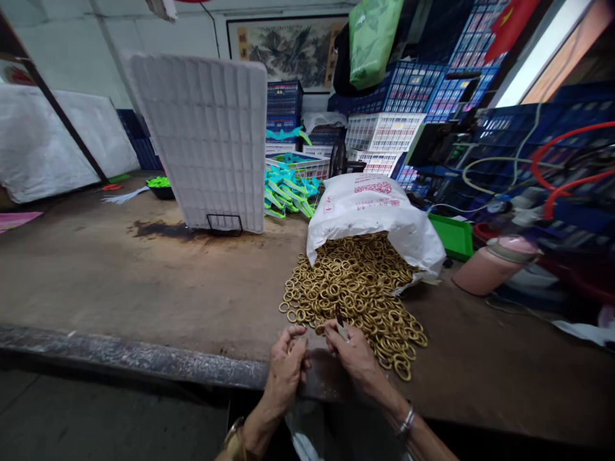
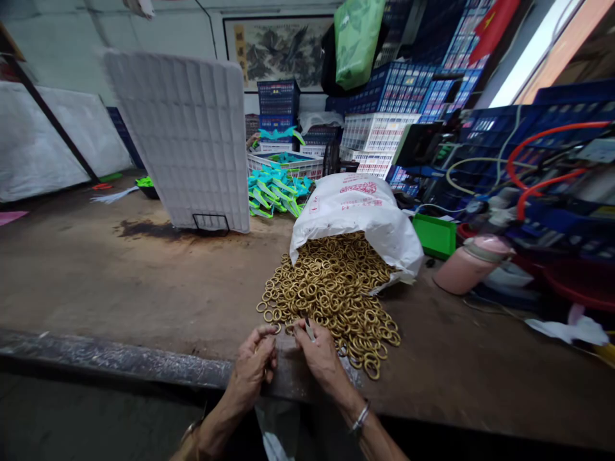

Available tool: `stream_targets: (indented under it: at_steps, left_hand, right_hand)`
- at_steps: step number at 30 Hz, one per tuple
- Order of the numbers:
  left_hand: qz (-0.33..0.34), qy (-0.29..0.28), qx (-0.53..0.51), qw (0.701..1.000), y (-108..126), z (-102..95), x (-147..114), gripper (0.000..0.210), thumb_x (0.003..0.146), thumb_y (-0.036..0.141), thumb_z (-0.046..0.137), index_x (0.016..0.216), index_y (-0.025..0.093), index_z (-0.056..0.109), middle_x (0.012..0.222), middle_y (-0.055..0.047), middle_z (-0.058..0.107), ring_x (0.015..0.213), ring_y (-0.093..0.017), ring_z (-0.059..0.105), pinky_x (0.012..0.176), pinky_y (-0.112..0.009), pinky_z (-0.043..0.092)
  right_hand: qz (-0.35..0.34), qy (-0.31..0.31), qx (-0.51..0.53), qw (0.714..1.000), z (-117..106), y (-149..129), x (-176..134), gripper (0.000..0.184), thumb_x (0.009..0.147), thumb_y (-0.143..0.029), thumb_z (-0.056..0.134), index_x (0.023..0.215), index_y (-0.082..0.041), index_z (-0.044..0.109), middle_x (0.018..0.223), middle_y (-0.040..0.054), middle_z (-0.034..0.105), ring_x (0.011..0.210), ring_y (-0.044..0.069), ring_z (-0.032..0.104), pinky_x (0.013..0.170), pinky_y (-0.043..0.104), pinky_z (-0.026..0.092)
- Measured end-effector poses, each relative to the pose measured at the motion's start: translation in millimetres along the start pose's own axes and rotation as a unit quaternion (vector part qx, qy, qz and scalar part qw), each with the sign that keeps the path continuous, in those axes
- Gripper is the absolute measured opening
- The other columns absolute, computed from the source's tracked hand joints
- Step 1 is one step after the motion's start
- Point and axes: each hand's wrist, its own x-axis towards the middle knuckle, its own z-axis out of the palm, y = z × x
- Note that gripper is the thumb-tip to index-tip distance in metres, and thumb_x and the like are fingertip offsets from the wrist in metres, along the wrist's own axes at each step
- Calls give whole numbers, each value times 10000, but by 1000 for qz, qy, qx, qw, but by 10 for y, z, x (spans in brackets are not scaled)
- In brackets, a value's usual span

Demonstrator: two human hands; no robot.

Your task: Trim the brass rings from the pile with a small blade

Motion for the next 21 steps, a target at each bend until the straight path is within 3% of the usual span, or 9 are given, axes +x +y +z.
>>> stream_targets:
  at_steps: [5,10,15,21]
  left_hand:
    - [22,10,48,999,-2,176,-12,350,651,461,618,824,162,568,457,69,471,339,-53,360,353,-165,298]
    - [128,21,65,989,1,239,-51,120,674,267,634,631,159,602,578,13,559,531,-107,483,540,-200,387]
    - [167,2,107,980,-128,193,-40,27,678,199,636,682,176,650,635,-14,605,636,-151,518,657,-226,382]
    - [171,-2,159,972,-128,269,-80,73,731,227,571,700,181,620,652,-7,597,640,-144,521,649,-232,393]
  right_hand:
    - [30,-29,50,998,-7,1,-157,263,731,-423,469,632,-181,497,500,-65,410,484,87,374,492,204,317]
    - [21,-40,22,999,-4,5,-194,323,756,-452,417,572,-188,452,495,-56,411,483,87,378,496,206,323]
    - [35,-51,9,998,-23,92,-169,393,783,-476,360,522,-190,431,471,-49,408,461,86,376,466,206,306]
    - [25,-28,-29,999,-62,88,-164,294,769,-386,384,553,-192,425,509,-46,433,510,94,415,515,211,328]
